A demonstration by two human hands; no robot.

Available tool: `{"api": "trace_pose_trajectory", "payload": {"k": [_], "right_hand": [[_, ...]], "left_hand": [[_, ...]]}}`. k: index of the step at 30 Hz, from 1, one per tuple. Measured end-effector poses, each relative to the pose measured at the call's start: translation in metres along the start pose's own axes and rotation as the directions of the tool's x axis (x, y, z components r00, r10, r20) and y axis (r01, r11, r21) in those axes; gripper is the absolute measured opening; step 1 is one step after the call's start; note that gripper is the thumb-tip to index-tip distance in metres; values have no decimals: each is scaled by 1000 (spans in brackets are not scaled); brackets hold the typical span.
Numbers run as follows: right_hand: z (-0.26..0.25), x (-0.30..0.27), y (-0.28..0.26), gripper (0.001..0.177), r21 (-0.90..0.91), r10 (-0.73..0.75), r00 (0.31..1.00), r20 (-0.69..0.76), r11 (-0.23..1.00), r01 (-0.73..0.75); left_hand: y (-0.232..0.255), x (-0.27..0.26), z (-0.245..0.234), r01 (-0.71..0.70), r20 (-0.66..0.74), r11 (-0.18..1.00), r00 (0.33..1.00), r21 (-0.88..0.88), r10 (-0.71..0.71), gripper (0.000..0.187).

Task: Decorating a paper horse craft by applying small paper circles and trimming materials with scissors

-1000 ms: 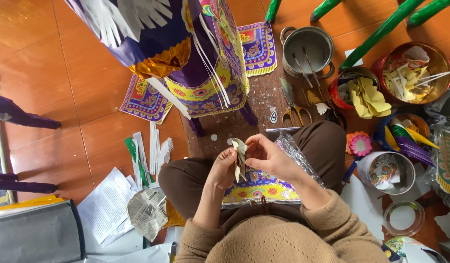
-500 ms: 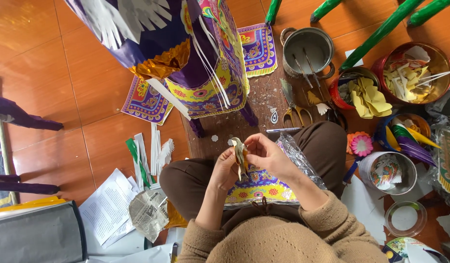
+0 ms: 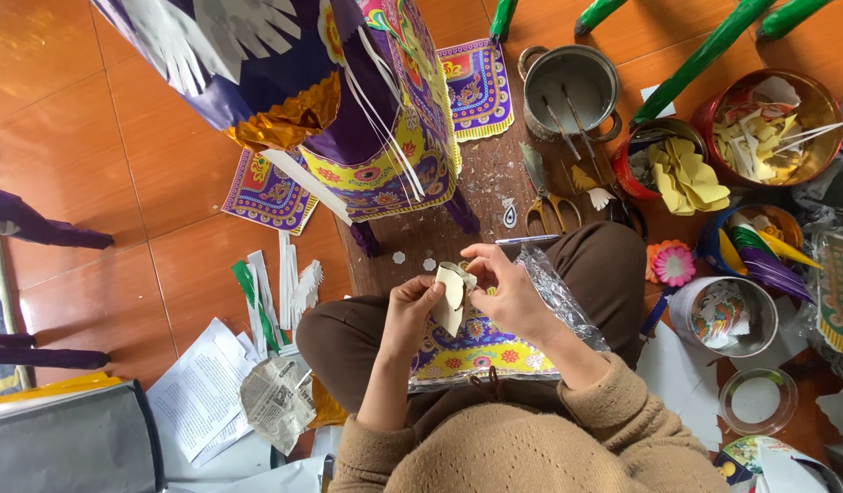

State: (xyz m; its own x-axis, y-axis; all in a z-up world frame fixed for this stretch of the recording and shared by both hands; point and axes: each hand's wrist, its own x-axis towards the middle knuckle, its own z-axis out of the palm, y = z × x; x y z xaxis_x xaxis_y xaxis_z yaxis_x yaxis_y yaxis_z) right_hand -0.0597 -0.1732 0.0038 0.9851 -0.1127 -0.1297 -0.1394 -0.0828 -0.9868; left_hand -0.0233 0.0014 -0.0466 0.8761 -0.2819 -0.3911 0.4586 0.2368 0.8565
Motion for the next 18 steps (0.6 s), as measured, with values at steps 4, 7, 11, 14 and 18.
{"api": "trace_pose_trajectory", "payload": {"k": [4,7,11,14,18], "right_hand": [[0,0,12,59,-21,-26,1000,-10,999,25],[-2,0,12,53,-57,-45,998,-32,997,43],[-7,1,11,43,-2,54,996,-74,999,-54],[-17,8,11,36,55,87,993,-82,995,-82],[-25,15,-23,53,-16,241,945,220,970,-243]], "left_hand": [[0,0,4,11,-2,1000,1000,-22,-11,16],[9,-2,8,1,-23,999,1000,38,0,17],[18,-5,6,-59,-16,956,998,286,66,20],[28,-8,8,-95,-7,907,994,410,107,20],[33,-8,11,-157,134,785,986,599,95,15]]}}
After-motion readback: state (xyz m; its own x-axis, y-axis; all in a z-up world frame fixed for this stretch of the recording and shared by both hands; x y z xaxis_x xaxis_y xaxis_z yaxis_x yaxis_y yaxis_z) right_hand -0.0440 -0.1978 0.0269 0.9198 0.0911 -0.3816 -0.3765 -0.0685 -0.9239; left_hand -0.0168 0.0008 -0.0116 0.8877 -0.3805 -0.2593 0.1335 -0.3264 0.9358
